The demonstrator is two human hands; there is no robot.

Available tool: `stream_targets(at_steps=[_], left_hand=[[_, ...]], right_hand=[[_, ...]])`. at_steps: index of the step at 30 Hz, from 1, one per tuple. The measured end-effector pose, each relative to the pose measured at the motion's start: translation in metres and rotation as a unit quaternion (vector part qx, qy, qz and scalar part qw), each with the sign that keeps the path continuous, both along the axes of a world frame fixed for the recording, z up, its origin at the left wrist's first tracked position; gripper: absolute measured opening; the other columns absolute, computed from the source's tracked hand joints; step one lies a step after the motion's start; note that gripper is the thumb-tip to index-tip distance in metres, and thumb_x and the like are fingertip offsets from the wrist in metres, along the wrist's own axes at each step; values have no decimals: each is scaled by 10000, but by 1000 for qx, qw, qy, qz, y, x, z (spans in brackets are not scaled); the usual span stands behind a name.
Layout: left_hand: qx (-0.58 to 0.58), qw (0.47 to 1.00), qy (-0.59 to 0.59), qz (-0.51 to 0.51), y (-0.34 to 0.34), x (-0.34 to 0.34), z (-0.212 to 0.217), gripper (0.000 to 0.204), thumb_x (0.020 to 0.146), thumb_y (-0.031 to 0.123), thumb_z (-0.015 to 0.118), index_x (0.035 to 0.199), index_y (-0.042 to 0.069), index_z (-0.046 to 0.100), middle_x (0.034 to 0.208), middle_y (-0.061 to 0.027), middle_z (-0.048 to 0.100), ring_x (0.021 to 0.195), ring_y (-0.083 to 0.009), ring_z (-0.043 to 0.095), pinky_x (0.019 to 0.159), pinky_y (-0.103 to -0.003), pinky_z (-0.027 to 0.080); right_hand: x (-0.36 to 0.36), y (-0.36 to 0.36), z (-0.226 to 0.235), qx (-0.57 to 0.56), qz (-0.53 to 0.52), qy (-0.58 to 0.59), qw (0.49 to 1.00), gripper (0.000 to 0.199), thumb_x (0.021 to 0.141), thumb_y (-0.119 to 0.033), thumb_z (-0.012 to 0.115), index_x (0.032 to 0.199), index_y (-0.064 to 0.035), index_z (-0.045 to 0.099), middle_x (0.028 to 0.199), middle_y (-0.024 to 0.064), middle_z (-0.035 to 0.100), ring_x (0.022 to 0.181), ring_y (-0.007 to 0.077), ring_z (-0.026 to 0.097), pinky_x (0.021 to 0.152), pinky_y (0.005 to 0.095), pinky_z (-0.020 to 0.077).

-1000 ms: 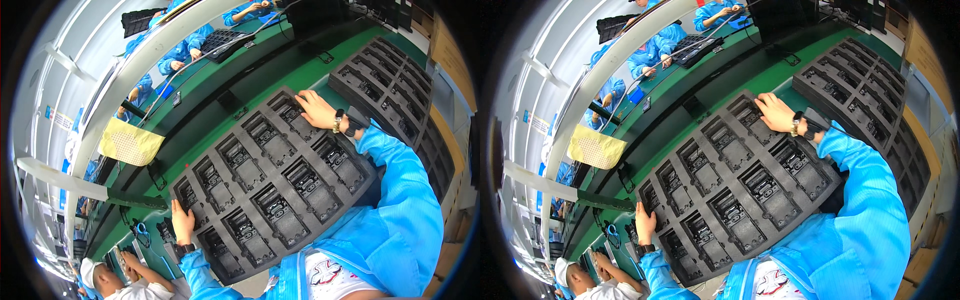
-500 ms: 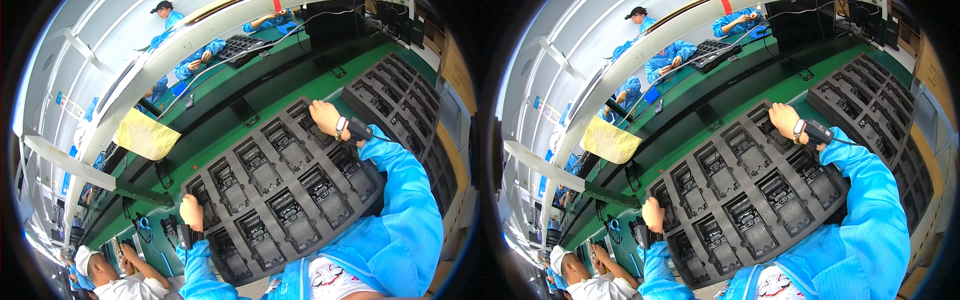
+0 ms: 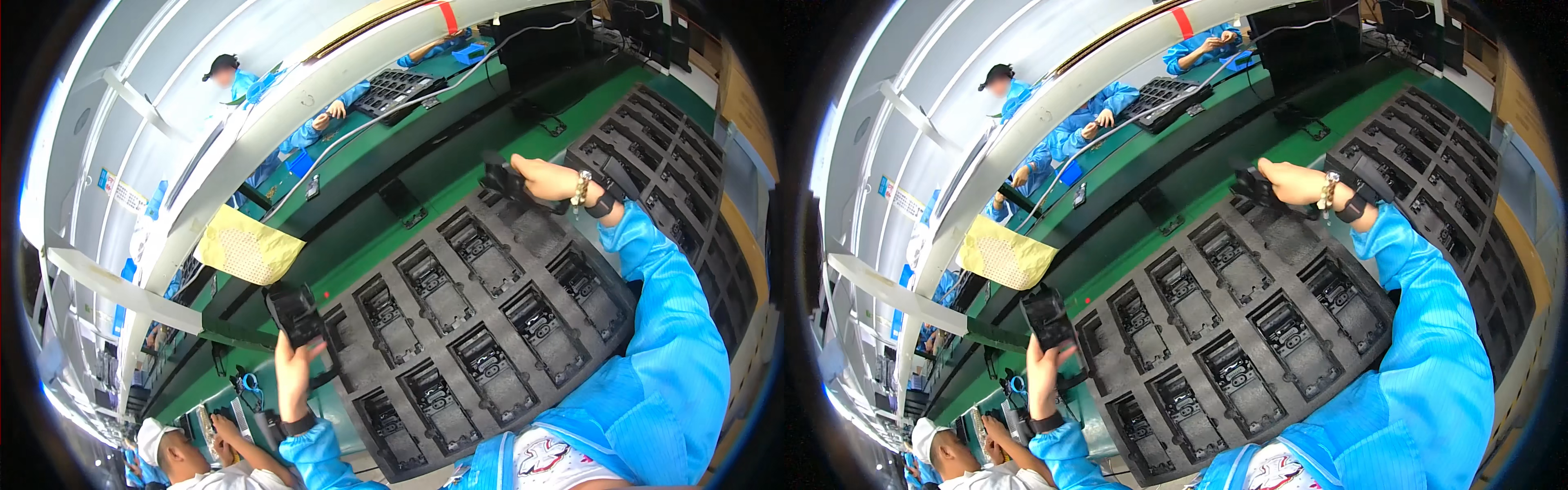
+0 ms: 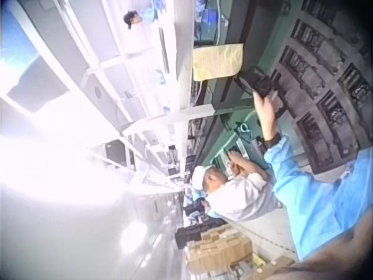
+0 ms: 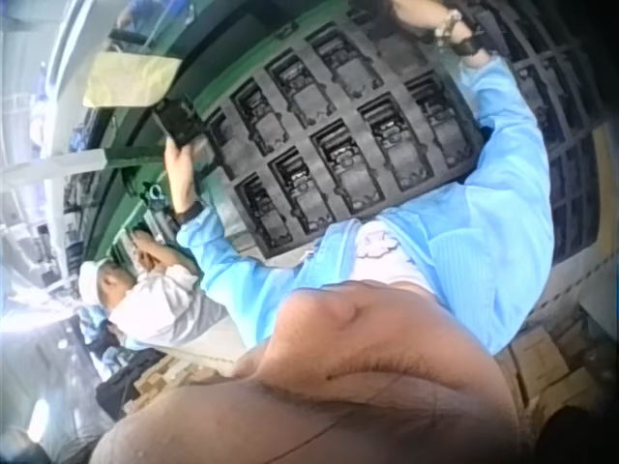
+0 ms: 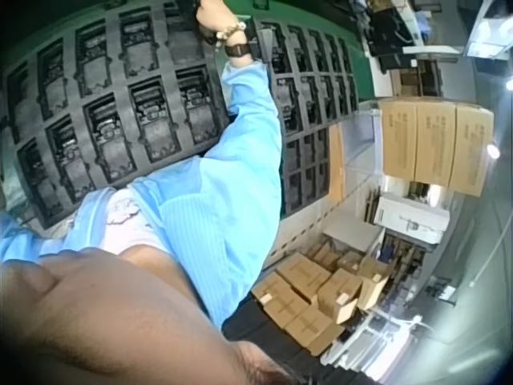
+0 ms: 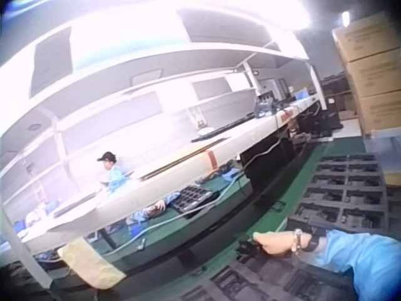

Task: Inspecting and organizing black electronic devices within foam trays on an assembly line.

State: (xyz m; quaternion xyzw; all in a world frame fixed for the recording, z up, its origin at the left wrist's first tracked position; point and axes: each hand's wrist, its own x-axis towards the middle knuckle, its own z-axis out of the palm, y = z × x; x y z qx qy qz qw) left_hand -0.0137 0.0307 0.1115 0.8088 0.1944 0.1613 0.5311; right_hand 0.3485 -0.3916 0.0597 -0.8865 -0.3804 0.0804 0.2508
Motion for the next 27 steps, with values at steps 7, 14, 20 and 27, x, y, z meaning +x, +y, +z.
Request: stream_targets(at_steps=[7,14,20,27], left_hand=[[-502,839,-150,-146,-92,98,-61,563,895,4,510,1429,-11,332,1489,-183,375,1300,-357,464,1072,-486,424],[-589,775,-159,-165,-113,120,-90,642,990,495,327,1476,76,315,1502,-128,376,1259,-331,491,1020,-506,430],[-592,774,-151,-164,-108,118,-89,699,995,562,235,1493,72,277,1523,-122,344,1215,-406,511,958,-512,474],[-591,782,-143,-139,-110,120,-91,679,991,554,267,1491,95,299,1512,-110,367,1170,-363,540,950,-479,476]], right_hand=[[-66,104,0,420,143,597,668,483,942,-58,532,1403,-64,387,1349,141,538,1214,314,564,918,401,541],[-95,126,-48,461,149,676,555,506,941,-44,514,1421,-81,359,1402,148,479,1271,334,506,945,495,536],[-96,121,-56,452,185,690,535,600,939,-148,561,1473,-109,290,1468,159,413,1277,363,493,987,523,491],[-106,125,-50,425,174,665,589,638,974,-254,534,1496,-114,194,1448,142,416,1272,305,502,1008,478,468]])
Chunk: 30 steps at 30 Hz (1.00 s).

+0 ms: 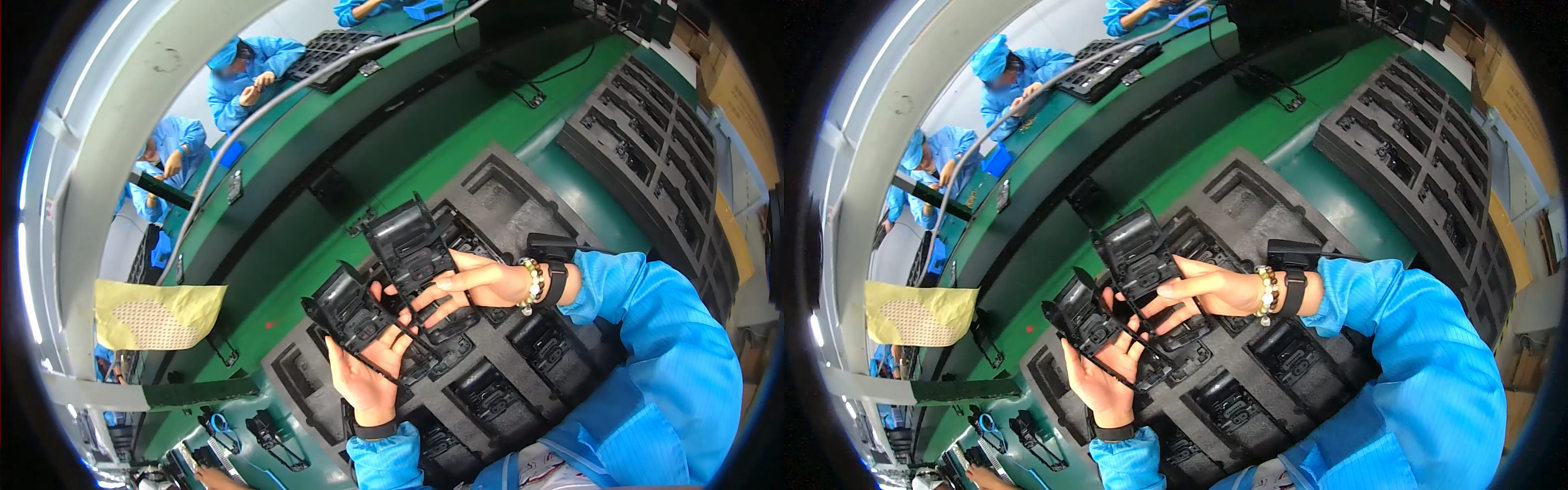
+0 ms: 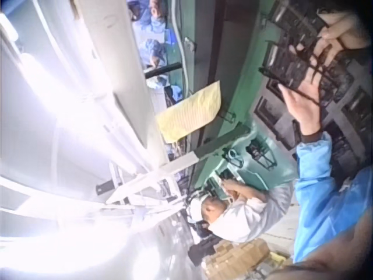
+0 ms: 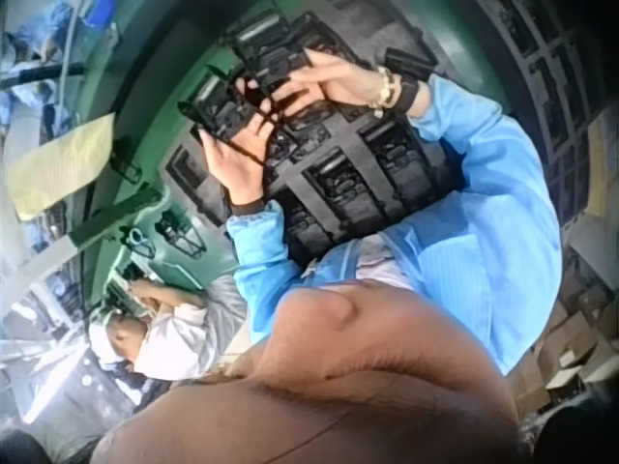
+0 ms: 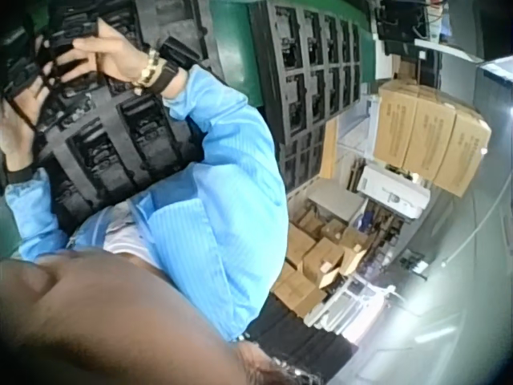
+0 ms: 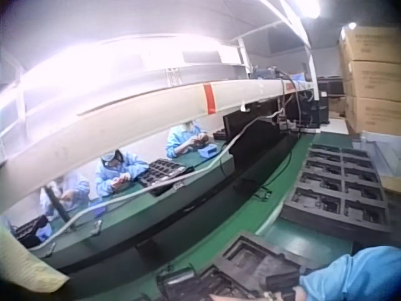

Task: Inspecting and organizing black electronic devices within foam trays on an assembly line.

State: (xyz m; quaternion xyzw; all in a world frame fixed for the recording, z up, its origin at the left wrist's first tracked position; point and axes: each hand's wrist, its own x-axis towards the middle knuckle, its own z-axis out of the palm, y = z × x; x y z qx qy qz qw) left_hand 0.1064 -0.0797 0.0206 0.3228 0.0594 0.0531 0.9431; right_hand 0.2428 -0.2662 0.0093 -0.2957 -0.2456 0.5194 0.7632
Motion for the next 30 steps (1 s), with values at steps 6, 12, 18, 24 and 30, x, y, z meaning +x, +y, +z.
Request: stream_targets(at_steps=[6,12,18,24,30], left_hand=[[-69,998,3,2,-8,2,-8,722,956,585,352,1481,92,313,1487,-128,389,1126,-366,561,952,-490,472],[-28,1000,-1,3,-8,-3,-3,653,983,553,314,1454,103,365,1479,-76,414,1098,-321,537,960,-486,435],[-43,999,5,7,-6,-3,-2,645,985,544,315,1440,93,388,1446,-87,444,1105,-353,540,954,-497,440],[-47,999,-14,-10,-4,-2,-8,635,981,537,339,1433,97,406,1424,-94,470,1132,-364,541,973,-513,432],[-35,999,-8,-5,-2,-2,-5,625,980,520,351,1440,99,400,1471,-96,425,1147,-364,532,986,-514,424]], right_hand=[[0,0,-3,-9,1,-6,1000,611,1015,-422,422,1504,-117,220,1433,153,438,1248,289,523,995,465,476],[-7,1,-12,-37,14,-59,997,710,998,-602,218,1479,-93,334,1346,171,539,1242,282,528,1014,439,459],[-7,2,-14,-25,-2,-63,998,687,1008,-579,216,1469,-87,349,1355,156,530,1227,273,540,982,437,482],[-5,1,-16,-14,-6,-59,998,629,1028,-522,228,1461,-82,351,1380,149,502,1222,270,541,979,453,490],[-4,5,-11,-28,-26,-78,996,645,1027,-513,228,1478,-56,282,1403,178,464,1210,347,538,953,507,499]])
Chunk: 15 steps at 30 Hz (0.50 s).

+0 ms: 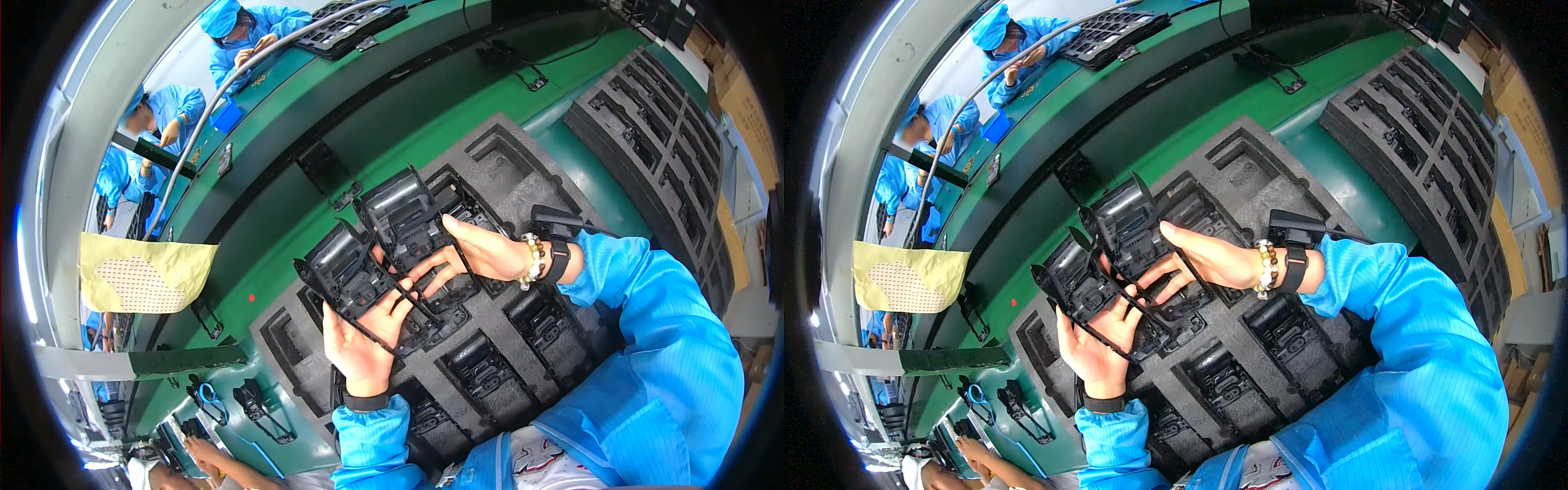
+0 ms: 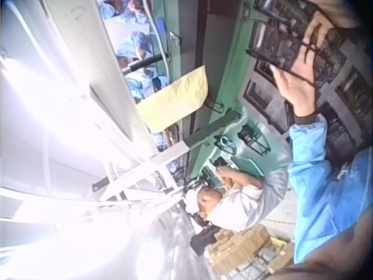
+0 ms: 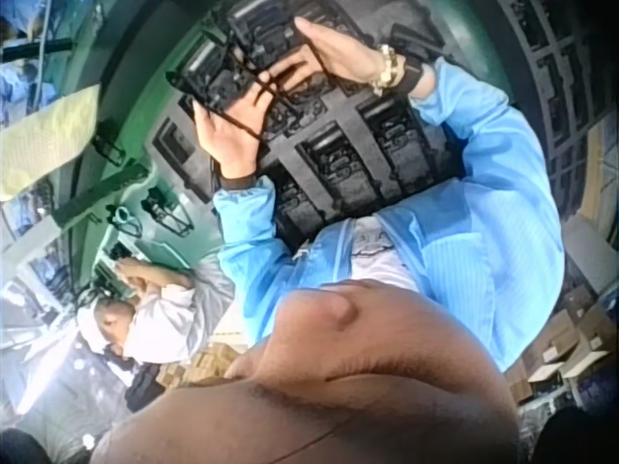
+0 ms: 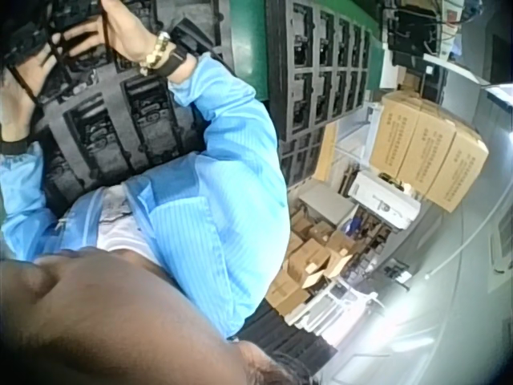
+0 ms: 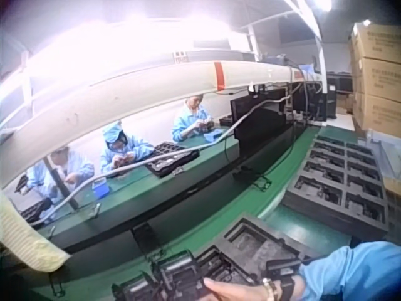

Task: Inspecting and organizing black electronic devices within foam trays on an assembly line.

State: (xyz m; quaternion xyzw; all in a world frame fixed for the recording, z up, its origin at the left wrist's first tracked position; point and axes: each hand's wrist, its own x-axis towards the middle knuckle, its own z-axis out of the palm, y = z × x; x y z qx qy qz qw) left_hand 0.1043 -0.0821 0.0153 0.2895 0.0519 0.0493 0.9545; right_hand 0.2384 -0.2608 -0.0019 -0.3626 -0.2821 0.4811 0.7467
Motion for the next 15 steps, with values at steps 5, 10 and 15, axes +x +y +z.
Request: stream_targets(at_steps=[5,10,15], left_hand=[[-5,1000,-16,-10,-7,5,4,618,979,504,374,1470,129,356,1537,-92,332,1144,-342,518,995,-519,415],[9,999,-42,5,-4,-1,-3,666,960,478,487,1505,154,281,1556,-98,285,1215,-331,486,1005,-555,412],[58,997,-5,43,-7,-2,-11,619,979,467,476,1468,114,334,1494,-123,367,1148,-335,537,895,-520,505]], right_hand=[[5,-5,-12,-11,-31,43,999,622,1023,-519,277,1431,-55,349,1322,162,532,1118,307,601,888,459,543],[16,0,0,43,-113,121,985,420,1017,-348,471,1356,-104,438,1185,86,611,963,232,656,777,360,568],[12,4,-6,19,-132,202,970,344,1010,-288,510,1302,-108,528,934,-29,572,692,65,461,567,205,376]])
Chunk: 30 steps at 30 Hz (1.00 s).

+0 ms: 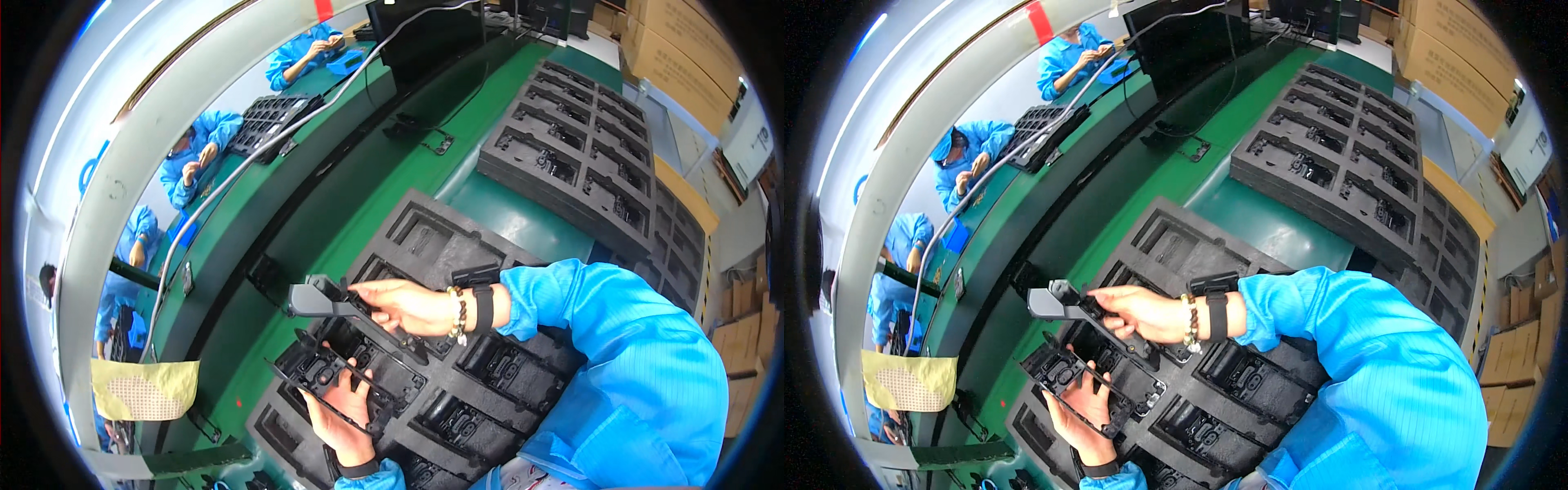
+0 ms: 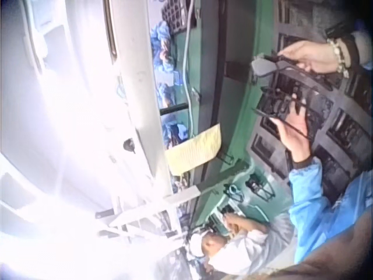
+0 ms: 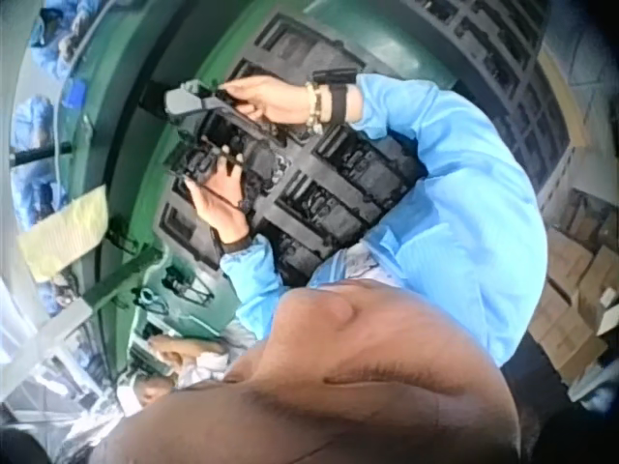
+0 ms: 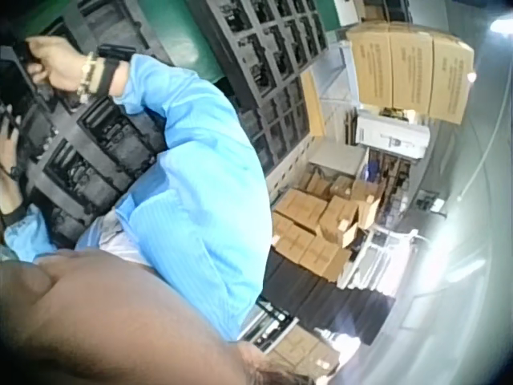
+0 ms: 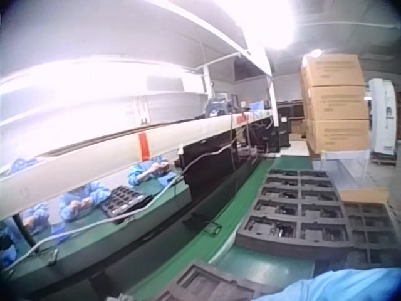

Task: Inspecting and organizing black electronic devices within foam trays on an assembly line.

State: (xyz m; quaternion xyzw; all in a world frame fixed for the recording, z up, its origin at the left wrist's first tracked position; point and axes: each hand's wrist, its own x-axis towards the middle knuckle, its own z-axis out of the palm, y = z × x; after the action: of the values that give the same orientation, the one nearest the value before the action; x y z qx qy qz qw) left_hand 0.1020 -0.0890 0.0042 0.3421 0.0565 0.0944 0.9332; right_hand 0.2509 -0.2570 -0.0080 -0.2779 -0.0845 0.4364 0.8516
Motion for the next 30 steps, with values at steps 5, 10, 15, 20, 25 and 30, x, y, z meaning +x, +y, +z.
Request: stream_targets(at_steps=[5,10,15,20,25,30], left_hand=[[127,990,18,62,-13,-1,0,676,957,475,511,1485,127,273,1418,-112,432,1111,-305,554,857,-496,532],[316,936,60,140,-29,-3,9,831,914,318,615,1523,165,70,1400,-143,411,1129,-269,549,802,-410,567],[292,945,77,125,-31,-5,9,725,895,289,638,1480,85,261,1382,-126,453,1209,-252,503,903,-402,522],[-51,998,-19,-17,-19,1,7,684,786,406,689,1330,43,489,1325,-119,541,1206,-287,509,1032,-443,419],[-51,996,-66,-29,-17,-3,4,831,749,441,720,1410,49,405,1361,-131,500,1158,-275,527,967,-415,468],[-15,997,-61,-50,-21,-5,6,994,691,509,759,1469,74,319,1357,-138,487,1037,-224,542,986,-415,438]], right_hand=[[-15,-2,-15,37,108,5,993,459,981,-500,491,1273,-146,496,914,-71,572,683,21,447,562,172,350],[-28,5,-9,0,61,-134,989,946,822,-291,788,1483,-66,150,1127,19,511,767,74,466,682,225,407],[-33,3,-1,-40,141,-169,975,921,836,-154,755,1498,-85,119,1441,79,323,1299,145,384,1043,307,371],[-38,6,-8,-91,43,-257,961,927,890,-351,702,1500,-75,60,1426,109,362,1247,174,442,999,327,415],[-36,3,0,-111,39,-245,962,928,909,-398,666,1523,-108,33,1452,115,334,1279,182,405,1039,358,381],[-38,4,-6,-110,-15,-274,955,952,919,-349,663,1530,-92,-20,1383,126,414,1127,144,499,883,314,452]])
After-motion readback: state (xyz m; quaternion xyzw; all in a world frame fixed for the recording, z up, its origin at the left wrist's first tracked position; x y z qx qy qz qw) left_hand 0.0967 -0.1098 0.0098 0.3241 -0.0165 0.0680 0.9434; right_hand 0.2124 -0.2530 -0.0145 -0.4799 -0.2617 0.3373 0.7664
